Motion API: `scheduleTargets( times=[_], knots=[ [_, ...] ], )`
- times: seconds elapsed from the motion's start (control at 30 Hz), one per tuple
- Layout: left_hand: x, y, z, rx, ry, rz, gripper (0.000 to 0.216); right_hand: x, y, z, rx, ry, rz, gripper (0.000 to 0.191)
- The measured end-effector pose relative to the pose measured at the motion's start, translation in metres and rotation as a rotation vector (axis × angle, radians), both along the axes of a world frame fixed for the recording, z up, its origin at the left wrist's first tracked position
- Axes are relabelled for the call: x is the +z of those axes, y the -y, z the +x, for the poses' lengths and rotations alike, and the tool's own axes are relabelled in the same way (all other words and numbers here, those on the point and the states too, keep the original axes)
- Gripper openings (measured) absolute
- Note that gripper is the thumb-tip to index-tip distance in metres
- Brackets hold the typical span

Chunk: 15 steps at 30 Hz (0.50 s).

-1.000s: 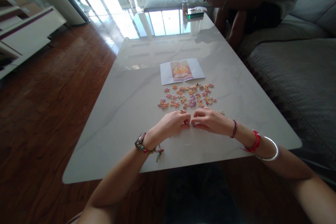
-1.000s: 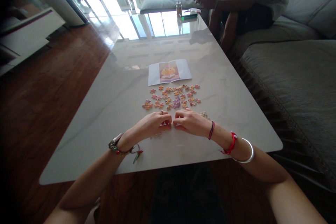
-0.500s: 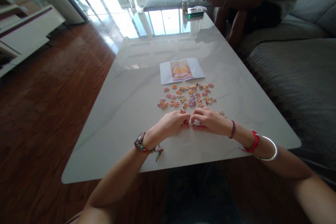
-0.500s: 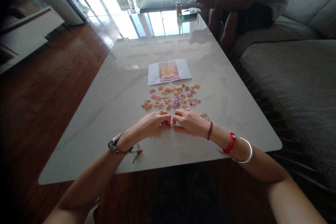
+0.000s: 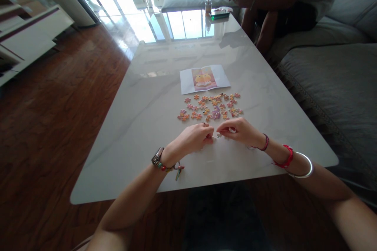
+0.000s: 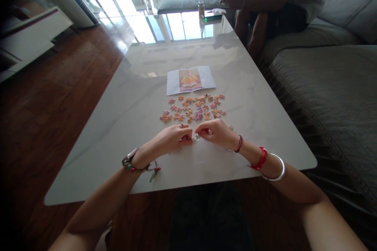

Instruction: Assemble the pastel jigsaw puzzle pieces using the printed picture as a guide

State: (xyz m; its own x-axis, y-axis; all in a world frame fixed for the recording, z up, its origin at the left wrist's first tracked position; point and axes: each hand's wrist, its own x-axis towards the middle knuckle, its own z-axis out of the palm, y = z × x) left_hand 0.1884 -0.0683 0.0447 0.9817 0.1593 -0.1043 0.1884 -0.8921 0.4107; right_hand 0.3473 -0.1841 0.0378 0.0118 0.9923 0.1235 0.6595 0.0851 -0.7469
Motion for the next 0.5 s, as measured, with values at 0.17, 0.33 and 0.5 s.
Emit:
scheduleTargets(
  times=[0.17, 0.33, 0.5],
  knots=[
    [-0.0024, -0.0001, -0.0001, 0.004, 0.012, 0.012, 0.013, -0.0008, -0.0007, -0.0004, -0.012, 0.03, -0.008, 0.011],
    [-0.0028, -0.0003, -0.0005, 0.003, 0.012, 0.006, 0.013, -0.0015, -0.0015, -0.001, -0.015, 0.042, 0.023, 0.011],
    [-0.0035, -0.0005, -0.0011, 0.0, 0.021, 0.013, 0.013, -0.0031, -0.0012, -0.0016, -0.025, 0.077, 0.003, 0.011]
  ],
)
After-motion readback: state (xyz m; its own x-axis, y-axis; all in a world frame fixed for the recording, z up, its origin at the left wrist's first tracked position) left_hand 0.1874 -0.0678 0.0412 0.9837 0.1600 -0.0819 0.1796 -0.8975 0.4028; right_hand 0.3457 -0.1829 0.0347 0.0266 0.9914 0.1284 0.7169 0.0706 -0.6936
